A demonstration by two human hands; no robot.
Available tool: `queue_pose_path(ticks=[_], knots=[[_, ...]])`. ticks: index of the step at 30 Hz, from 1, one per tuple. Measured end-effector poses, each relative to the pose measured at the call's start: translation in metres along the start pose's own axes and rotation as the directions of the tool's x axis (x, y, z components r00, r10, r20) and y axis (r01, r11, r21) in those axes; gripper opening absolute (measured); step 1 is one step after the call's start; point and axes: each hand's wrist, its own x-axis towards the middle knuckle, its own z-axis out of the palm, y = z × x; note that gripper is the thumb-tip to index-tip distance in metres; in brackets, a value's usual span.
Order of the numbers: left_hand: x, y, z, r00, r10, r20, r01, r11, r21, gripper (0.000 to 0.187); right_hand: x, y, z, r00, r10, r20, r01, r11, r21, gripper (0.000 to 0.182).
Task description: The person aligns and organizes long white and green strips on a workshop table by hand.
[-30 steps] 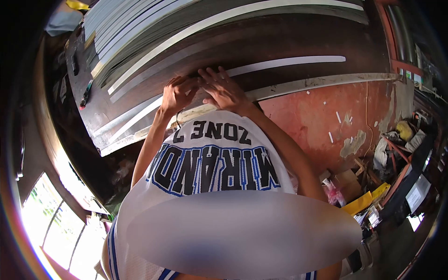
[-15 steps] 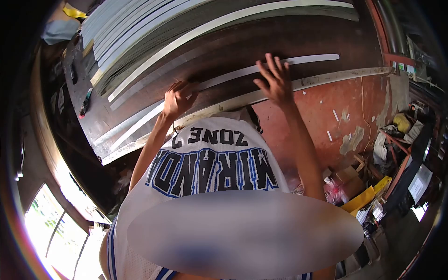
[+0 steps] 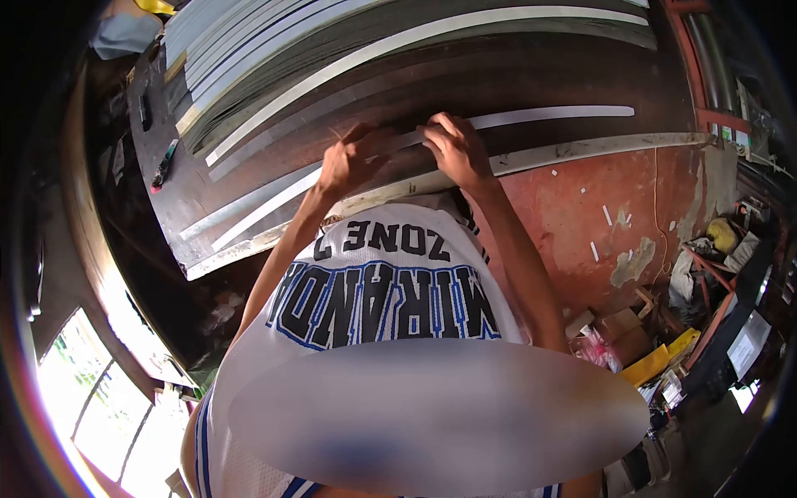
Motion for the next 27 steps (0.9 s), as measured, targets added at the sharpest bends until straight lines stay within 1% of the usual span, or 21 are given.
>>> queue_pose_path(ticks=[1, 2, 5, 8, 10, 11, 14, 18, 20, 24, 26, 27], knots=[[-0.002, 0.001, -0.015, 0.999, -0.002, 0.042, 0.001, 1.000, 0.026, 0.052, 0.001, 0.001, 0.000, 1.000, 0.007, -0.004, -0.007, 1.000, 0.003, 0.024], [-0.006, 0.003, -0.029, 0.993, -0.057, 0.100, 0.054, 0.998, 0.031, 0.053, 0.000, 0.007, -0.001, 1.000, -0.004, -0.003, 0.004, 1.000, -0.003, 0.024], [-0.029, -0.026, -0.046, 0.993, -0.049, 0.109, 0.044, 0.998, 0.041, 0.053, -0.002, 0.016, -0.010, 1.000, -0.010, -0.007, 0.010, 1.000, -0.015, 0.024], [-0.042, -0.036, -0.056, 0.994, -0.050, 0.098, 0.050, 0.999, 0.000, 0.050, -0.006, 0.026, -0.019, 1.000, -0.026, -0.003, 0.026, 0.999, -0.038, 0.024], [-0.042, -0.033, -0.063, 0.992, -0.030, 0.121, 0.032, 0.999, -0.015, 0.045, -0.008, 0.033, -0.023, 1.000, 0.004, 0.021, -0.003, 1.000, -0.024, 0.024], [-0.042, -0.033, -0.062, 0.996, 0.010, 0.091, -0.008, 1.000, -0.014, 0.038, -0.008, 0.035, -0.025, 0.999, 0.007, 0.033, -0.006, 1.000, -0.025, 0.024], [-0.038, -0.022, -0.063, 0.996, 0.020, 0.092, -0.019, 1.000, -0.010, 0.034, -0.009, 0.035, -0.024, 0.998, 0.023, 0.050, -0.021, 0.999, -0.038, 0.026], [-0.040, -0.025, -0.061, 0.997, 0.062, 0.041, -0.062, 0.998, -0.009, 0.033, -0.003, 0.015, -0.020, 0.996, 0.049, 0.069, -0.050, 0.999, 0.013, 0.027], [-0.041, -0.025, -0.061, 0.996, 0.087, 0.029, -0.087, 0.996, -0.005, 0.033, 0.000, 0.009, -0.015, 0.997, 0.008, 0.076, -0.010, 1.000, 0.023, 0.027], [-0.042, -0.020, -0.061, 0.997, 0.072, 0.030, -0.072, 0.997, -0.016, 0.035, 0.003, 0.006, -0.010, 0.996, -0.031, 0.081, 0.029, 0.999, 0.023, 0.026], [-0.042, -0.024, -0.058, 0.990, 0.141, -0.017, -0.141, 0.990, -0.011, 0.035, 0.004, 0.007, -0.008, 0.995, -0.037, 0.090, 0.036, 0.999, 0.018, 0.026], [-0.043, -0.024, -0.058, 0.990, 0.138, -0.017, -0.139, 0.990, -0.011, 0.035, 0.004, 0.007, -0.008, 0.994, -0.042, 0.098, 0.041, 0.999, 0.011, 0.025]])
